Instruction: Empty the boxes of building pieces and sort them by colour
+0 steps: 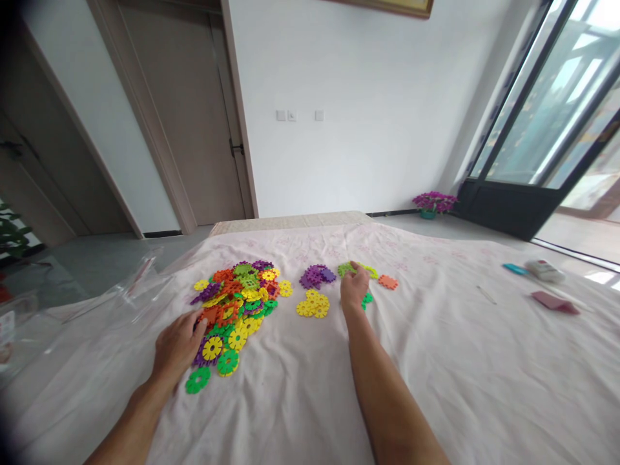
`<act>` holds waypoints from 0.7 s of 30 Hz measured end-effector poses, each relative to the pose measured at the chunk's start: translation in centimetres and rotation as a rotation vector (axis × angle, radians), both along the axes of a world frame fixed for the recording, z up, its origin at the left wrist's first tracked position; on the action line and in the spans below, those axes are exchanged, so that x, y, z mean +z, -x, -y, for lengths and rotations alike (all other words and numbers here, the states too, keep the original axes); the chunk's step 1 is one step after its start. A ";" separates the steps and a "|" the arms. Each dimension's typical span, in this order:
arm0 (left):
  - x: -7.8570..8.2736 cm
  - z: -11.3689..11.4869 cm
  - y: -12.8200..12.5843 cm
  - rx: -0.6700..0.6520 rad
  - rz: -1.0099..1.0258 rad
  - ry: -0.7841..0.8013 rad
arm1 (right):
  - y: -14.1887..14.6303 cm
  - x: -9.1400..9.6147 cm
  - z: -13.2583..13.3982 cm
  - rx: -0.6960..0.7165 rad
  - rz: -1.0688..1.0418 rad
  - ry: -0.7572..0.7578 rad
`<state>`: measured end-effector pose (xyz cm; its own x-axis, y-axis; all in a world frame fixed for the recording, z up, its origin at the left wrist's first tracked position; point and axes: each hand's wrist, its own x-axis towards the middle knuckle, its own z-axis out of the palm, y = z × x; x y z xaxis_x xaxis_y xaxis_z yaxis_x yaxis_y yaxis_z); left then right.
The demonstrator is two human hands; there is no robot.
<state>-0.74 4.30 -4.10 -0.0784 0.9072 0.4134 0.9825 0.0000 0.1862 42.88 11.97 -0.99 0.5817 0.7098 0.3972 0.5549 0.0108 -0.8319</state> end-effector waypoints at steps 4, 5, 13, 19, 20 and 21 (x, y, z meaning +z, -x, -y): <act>0.1 0.0 -0.1 0.012 0.007 0.008 | 4.7 0.5 0.3 0.155 0.114 -0.006; 0.1 0.0 -0.1 0.015 0.007 0.008 | 6.0 0.6 0.5 0.238 0.180 0.008; 0.4 0.2 -0.3 0.015 0.017 0.015 | 11.2 0.2 3.0 0.540 0.851 0.259; 0.5 0.1 -0.3 0.025 0.020 0.026 | 12.3 0.3 2.8 0.581 0.944 0.302; 0.5 0.1 -0.3 0.027 0.021 0.028 | 12.4 0.4 2.7 0.574 0.949 0.309; 0.5 0.1 -0.3 0.029 0.020 0.031 | 12.6 0.6 2.5 0.560 0.954 0.316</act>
<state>-0.40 4.18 -3.57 -0.1129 0.9167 0.3832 0.9780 0.0345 0.2056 30.27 9.46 -0.41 -0.2890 0.9201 0.2644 0.9434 0.3207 -0.0849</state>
